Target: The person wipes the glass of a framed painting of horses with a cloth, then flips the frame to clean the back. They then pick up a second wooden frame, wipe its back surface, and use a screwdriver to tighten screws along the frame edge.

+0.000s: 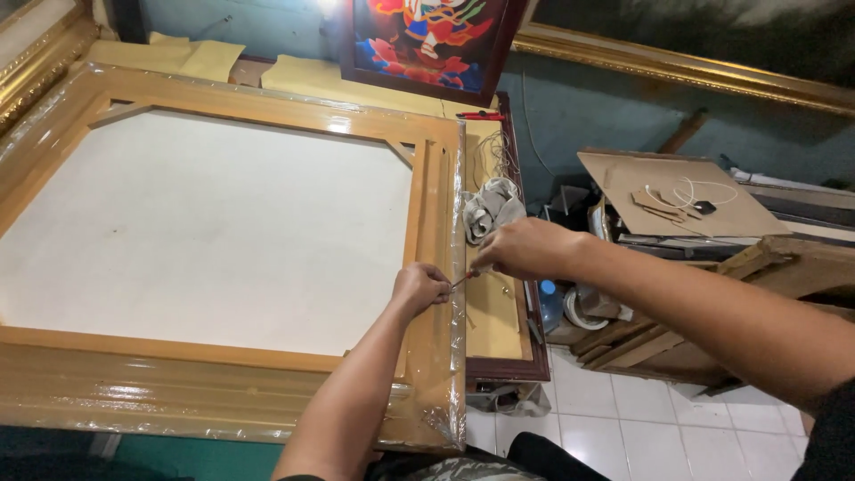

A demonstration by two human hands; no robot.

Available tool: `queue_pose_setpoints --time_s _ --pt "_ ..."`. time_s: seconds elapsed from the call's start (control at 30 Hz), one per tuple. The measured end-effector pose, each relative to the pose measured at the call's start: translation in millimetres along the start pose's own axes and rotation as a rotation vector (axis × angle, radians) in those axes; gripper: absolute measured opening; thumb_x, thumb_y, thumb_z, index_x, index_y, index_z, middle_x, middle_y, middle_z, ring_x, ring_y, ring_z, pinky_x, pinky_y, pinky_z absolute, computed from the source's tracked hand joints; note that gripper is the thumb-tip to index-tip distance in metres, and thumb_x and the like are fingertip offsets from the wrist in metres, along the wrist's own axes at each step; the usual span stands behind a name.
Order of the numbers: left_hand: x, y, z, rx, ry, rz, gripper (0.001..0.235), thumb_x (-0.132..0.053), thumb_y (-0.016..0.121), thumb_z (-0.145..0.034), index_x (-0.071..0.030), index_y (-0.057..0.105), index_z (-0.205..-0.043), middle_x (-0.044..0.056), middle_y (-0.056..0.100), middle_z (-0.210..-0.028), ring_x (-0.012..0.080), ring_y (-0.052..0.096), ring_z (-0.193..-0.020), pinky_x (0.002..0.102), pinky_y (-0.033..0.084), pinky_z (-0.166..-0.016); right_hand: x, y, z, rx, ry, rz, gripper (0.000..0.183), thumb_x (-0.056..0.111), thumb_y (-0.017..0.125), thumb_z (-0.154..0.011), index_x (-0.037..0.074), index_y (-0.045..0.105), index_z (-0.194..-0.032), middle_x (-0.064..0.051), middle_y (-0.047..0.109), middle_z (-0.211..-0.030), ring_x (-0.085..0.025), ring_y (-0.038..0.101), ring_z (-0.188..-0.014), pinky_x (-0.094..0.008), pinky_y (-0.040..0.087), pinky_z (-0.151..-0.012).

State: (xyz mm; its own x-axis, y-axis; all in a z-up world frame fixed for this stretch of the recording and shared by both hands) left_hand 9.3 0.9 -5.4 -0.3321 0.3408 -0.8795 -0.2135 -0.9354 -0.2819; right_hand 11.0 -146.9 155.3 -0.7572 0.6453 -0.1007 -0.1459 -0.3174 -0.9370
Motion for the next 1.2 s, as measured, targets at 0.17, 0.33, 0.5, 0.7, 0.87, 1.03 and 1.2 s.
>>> queue_pose_setpoints --time_s 0.17,0.33,0.5,0.7,0.87,1.03,1.2 --pt "1 1 -1 0.0 0.016 0.018 0.016 -0.009 0.063 -0.065 -0.008 0.069 -0.08 0.003 0.064 -0.057 0.0121 0.064 -0.051 0.02 0.051 -0.059 -16 45 -27 -0.146 0.295 -0.175 0.03 0.04 0.042 -0.084 0.021 0.065 -0.088 -0.011 0.065 -0.077 -0.032 0.065 -0.075 -0.041 0.054 -0.064" --pt "-5 -2 11 -0.017 0.01 -0.005 0.014 -0.009 0.063 -0.066 -0.009 0.07 -0.078 0.004 0.064 -0.058 0.0123 0.064 -0.052 0.02 0.05 -0.059 -8 15 -23 0.065 0.348 0.053 0.049 0.058 0.039 -0.077 0.019 0.063 -0.096 -0.013 0.065 -0.084 -0.032 0.064 -0.083 -0.043 0.052 -0.068" --pt "-6 -5 12 -0.017 0.012 -0.068 0.013 -0.014 0.066 -0.065 -0.012 0.07 -0.077 0.004 0.065 -0.061 0.0148 0.066 -0.06 0.021 0.05 -0.066 4 18 -10 -0.079 -0.219 0.134 0.024 0.013 0.052 -0.077 0.023 0.064 -0.095 -0.007 0.066 -0.094 -0.033 0.063 -0.083 -0.042 0.053 -0.069" --pt "3 1 -2 -0.016 0.008 0.004 0.011 -0.009 0.064 -0.068 -0.01 0.07 -0.077 0.006 0.065 -0.06 0.0169 0.065 -0.059 0.022 0.052 -0.062 0 31 -15 -0.033 0.343 -0.111 0.029 0.043 0.047 -0.08 0.026 0.065 -0.094 -0.011 0.065 -0.085 -0.033 0.063 -0.082 -0.041 0.054 -0.067" --pt "1 1 2 -0.022 0.004 0.039 0.011 -0.007 0.064 -0.067 -0.008 0.07 -0.077 0.008 0.064 -0.06 0.0158 0.065 -0.057 0.021 0.052 -0.059 10 -8 -7 0.052 0.228 0.057 0.038 0.043 0.057 -0.073 0.025 0.057 -0.107 -0.005 0.063 -0.096 -0.031 0.063 -0.086 -0.046 0.052 -0.071" --pt "-5 -1 7 -0.001 0.018 0.005 0.015 -0.007 0.065 -0.068 -0.006 0.069 -0.082 0.01 0.065 -0.063 0.0166 0.065 -0.058 0.023 0.053 -0.062 16 2 -17 -0.047 -0.101 -0.063 0.023 0.015 0.048 -0.077 0.021 0.066 -0.09 -0.01 0.064 -0.089 -0.037 0.061 -0.084 -0.045 0.051 -0.073" --pt "-2 -1 -2 -0.002 -0.001 -0.009 0.016 -0.01 0.065 -0.066 -0.01 0.07 -0.081 0.008 0.066 -0.063 0.0172 0.066 -0.062 0.022 0.053 -0.066 12 10 -27 -0.026 0.289 -0.153 0.024 0.037 0.048 -0.081 0.021 0.067 -0.079 -0.009 0.065 -0.076 -0.032 0.064 -0.078 -0.042 0.053 -0.066"
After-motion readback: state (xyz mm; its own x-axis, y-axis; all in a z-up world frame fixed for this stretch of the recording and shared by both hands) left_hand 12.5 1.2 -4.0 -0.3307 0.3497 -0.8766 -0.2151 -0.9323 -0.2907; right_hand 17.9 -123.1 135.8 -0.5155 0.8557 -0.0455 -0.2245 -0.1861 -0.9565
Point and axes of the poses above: each hand's wrist, its own z-axis away from the middle knuckle, its own y-axis out of the palm, x = y × z, the point moved 1 cm from there along -z, towards the middle knuckle
